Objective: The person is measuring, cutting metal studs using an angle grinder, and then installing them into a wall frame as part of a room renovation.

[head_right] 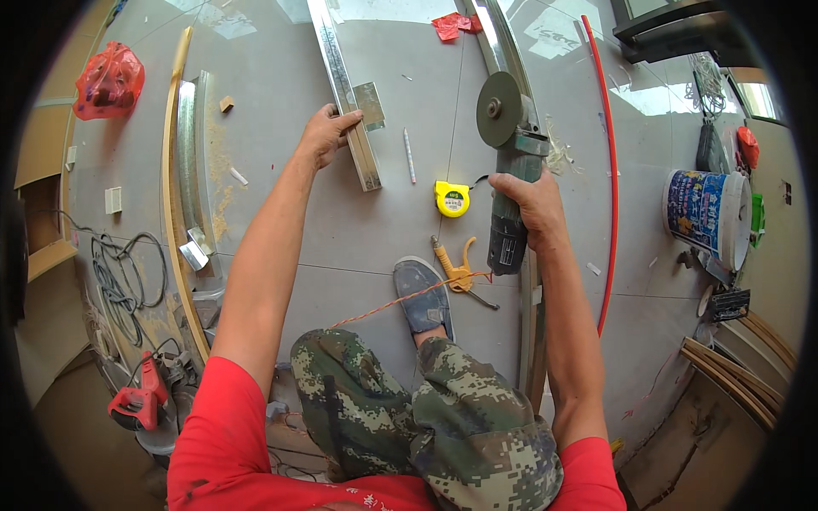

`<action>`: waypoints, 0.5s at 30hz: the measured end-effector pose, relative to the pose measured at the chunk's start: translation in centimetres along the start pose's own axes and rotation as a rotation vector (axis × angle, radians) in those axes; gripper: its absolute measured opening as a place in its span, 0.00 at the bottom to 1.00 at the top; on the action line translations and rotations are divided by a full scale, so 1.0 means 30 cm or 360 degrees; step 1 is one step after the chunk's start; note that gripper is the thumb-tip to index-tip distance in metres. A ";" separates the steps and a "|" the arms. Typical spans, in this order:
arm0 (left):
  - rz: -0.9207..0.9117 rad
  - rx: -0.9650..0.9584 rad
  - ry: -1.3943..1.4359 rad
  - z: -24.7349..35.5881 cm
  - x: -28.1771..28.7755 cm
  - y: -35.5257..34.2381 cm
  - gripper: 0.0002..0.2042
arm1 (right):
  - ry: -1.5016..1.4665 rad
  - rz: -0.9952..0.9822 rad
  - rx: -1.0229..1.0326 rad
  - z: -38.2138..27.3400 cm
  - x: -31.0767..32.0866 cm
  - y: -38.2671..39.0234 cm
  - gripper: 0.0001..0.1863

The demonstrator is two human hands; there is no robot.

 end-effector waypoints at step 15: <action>-0.0191 -0.0054 0.0237 0.086 -0.006 -0.138 0.14 | 0.0161 -0.0386 -0.0212 0.222 -0.201 -0.016 0.22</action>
Point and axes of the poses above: each hand's wrist, its own y-axis away from the middle knuckle, its own x-axis out of the back of the hand, z = x × y, the point moved 7 cm from there along -y, towards the middle knuckle, and after that the axes turned 3 degrees about z, right-handed, at the moved point
